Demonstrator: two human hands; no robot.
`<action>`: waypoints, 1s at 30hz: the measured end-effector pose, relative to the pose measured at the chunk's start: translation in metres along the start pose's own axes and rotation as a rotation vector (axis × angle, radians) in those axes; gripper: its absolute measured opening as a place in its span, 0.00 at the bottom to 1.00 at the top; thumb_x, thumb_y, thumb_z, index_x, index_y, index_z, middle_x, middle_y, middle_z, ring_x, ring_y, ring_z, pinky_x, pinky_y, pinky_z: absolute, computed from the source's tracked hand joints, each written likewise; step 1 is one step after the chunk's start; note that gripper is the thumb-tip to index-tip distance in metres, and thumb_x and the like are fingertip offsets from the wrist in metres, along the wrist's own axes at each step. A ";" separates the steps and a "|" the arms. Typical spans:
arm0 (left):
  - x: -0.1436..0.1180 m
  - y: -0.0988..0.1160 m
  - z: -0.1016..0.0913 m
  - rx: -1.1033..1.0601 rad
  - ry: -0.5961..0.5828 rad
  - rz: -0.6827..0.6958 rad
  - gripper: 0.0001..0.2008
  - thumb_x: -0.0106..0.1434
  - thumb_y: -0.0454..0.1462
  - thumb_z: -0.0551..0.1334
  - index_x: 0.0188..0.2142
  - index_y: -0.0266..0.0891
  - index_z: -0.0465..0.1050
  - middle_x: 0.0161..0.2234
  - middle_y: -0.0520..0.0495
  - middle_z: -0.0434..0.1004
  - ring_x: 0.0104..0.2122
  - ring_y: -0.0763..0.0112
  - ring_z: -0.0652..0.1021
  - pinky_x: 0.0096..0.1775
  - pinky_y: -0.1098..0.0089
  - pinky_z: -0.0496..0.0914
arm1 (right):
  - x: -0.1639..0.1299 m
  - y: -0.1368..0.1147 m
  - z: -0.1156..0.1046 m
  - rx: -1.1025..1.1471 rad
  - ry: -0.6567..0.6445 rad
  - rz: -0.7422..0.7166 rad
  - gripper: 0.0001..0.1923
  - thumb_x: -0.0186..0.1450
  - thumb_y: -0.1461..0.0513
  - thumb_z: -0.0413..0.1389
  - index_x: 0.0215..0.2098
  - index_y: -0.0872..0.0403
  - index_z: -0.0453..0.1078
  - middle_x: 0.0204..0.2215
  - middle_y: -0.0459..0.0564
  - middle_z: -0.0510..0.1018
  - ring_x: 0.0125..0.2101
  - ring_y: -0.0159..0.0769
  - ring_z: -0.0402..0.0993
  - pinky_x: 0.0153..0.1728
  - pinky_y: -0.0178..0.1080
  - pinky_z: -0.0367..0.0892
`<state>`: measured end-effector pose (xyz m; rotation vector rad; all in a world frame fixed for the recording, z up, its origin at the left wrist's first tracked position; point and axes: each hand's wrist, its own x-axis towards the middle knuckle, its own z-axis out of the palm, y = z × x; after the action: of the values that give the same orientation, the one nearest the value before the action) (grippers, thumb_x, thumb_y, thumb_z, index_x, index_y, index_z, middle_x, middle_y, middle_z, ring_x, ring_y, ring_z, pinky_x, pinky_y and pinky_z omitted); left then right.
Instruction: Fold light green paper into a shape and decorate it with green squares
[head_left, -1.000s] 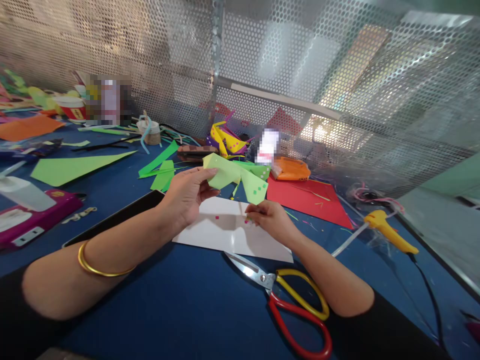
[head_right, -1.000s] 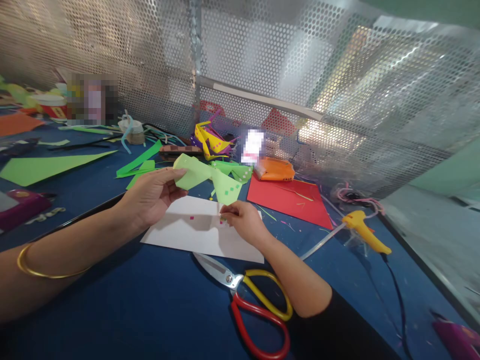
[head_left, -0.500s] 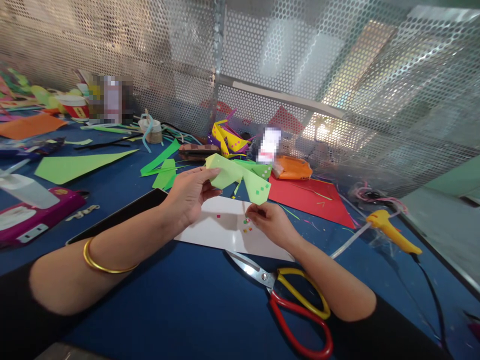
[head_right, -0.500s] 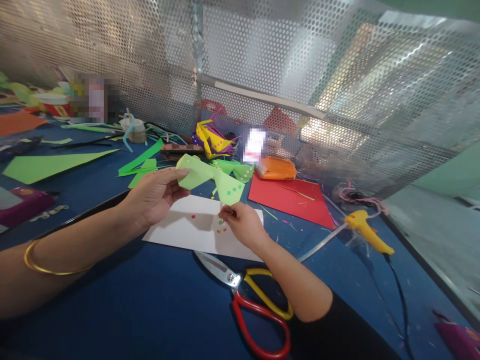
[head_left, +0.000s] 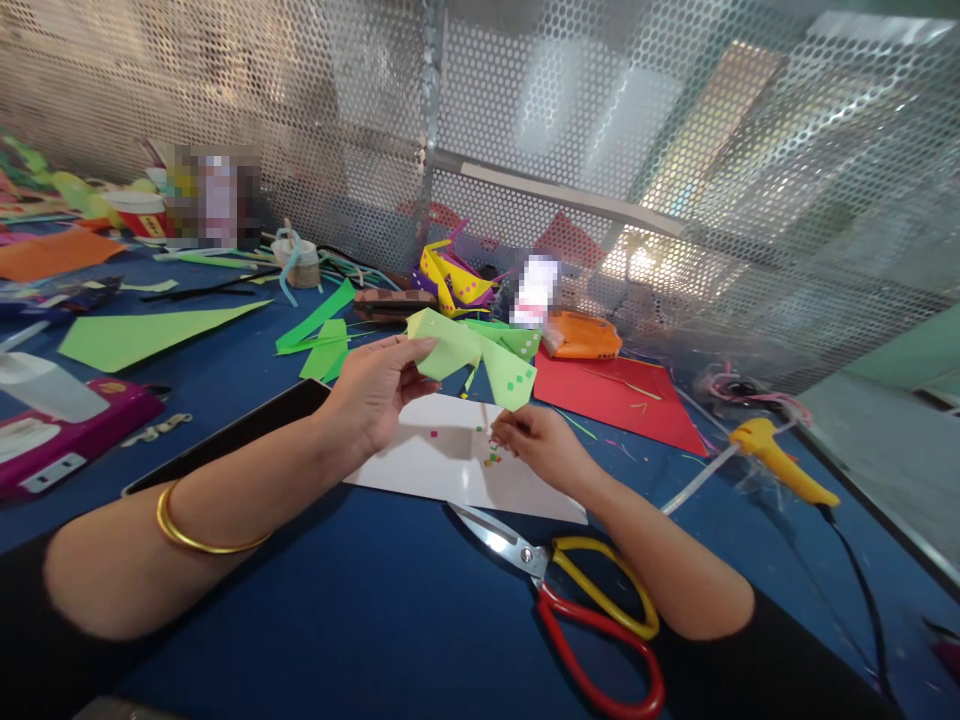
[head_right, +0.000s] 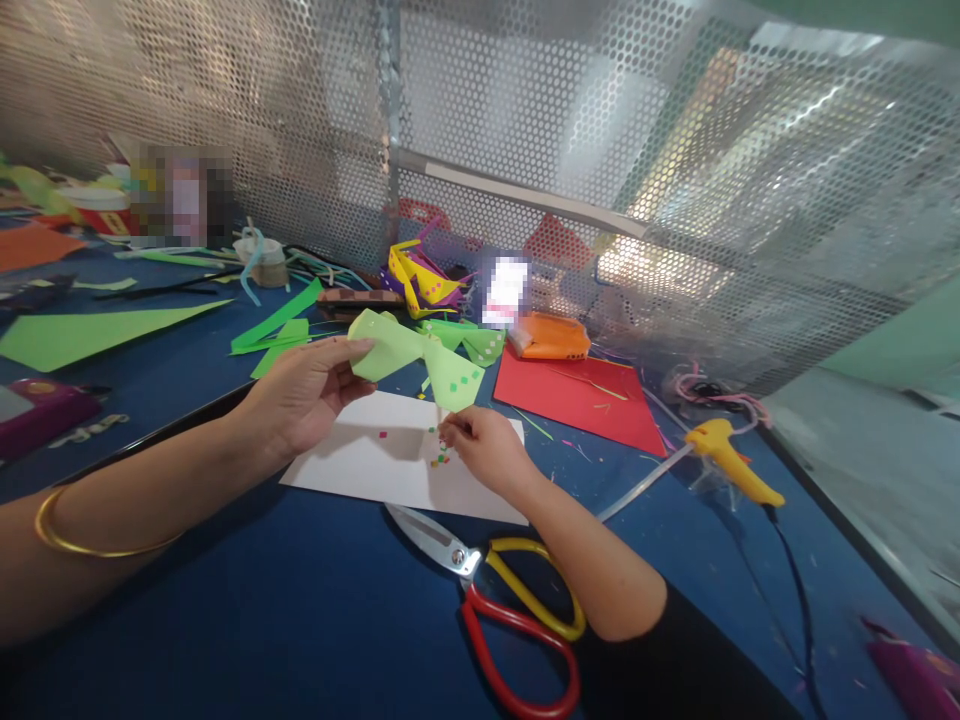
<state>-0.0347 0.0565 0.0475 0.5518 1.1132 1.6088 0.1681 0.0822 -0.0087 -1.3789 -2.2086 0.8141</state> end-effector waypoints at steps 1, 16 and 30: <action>0.000 0.000 0.000 0.001 0.000 0.003 0.06 0.46 0.30 0.70 0.23 0.36 0.74 0.26 0.48 0.78 0.23 0.74 0.74 0.23 0.75 0.71 | -0.001 -0.001 -0.003 -0.035 0.019 0.012 0.08 0.61 0.62 0.53 0.29 0.52 0.73 0.23 0.45 0.76 0.24 0.32 0.68 0.25 0.34 0.58; 0.001 -0.001 0.001 0.015 -0.010 -0.002 0.06 0.47 0.30 0.71 0.22 0.37 0.75 0.26 0.47 0.78 0.24 0.73 0.74 0.23 0.75 0.71 | 0.000 0.002 0.002 -0.210 0.064 0.043 0.05 0.59 0.61 0.58 0.27 0.50 0.75 0.25 0.45 0.76 0.25 0.32 0.69 0.25 0.34 0.56; 0.003 0.002 0.000 -0.001 0.000 0.016 0.03 0.49 0.30 0.69 0.24 0.37 0.76 0.27 0.46 0.79 0.25 0.71 0.77 0.23 0.76 0.71 | 0.000 0.011 -0.004 -0.138 0.131 0.014 0.05 0.60 0.63 0.56 0.29 0.50 0.74 0.25 0.44 0.78 0.25 0.33 0.70 0.26 0.34 0.57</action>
<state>-0.0364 0.0589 0.0486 0.5616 1.1109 1.6231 0.1777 0.0870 -0.0131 -1.4695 -2.1903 0.5675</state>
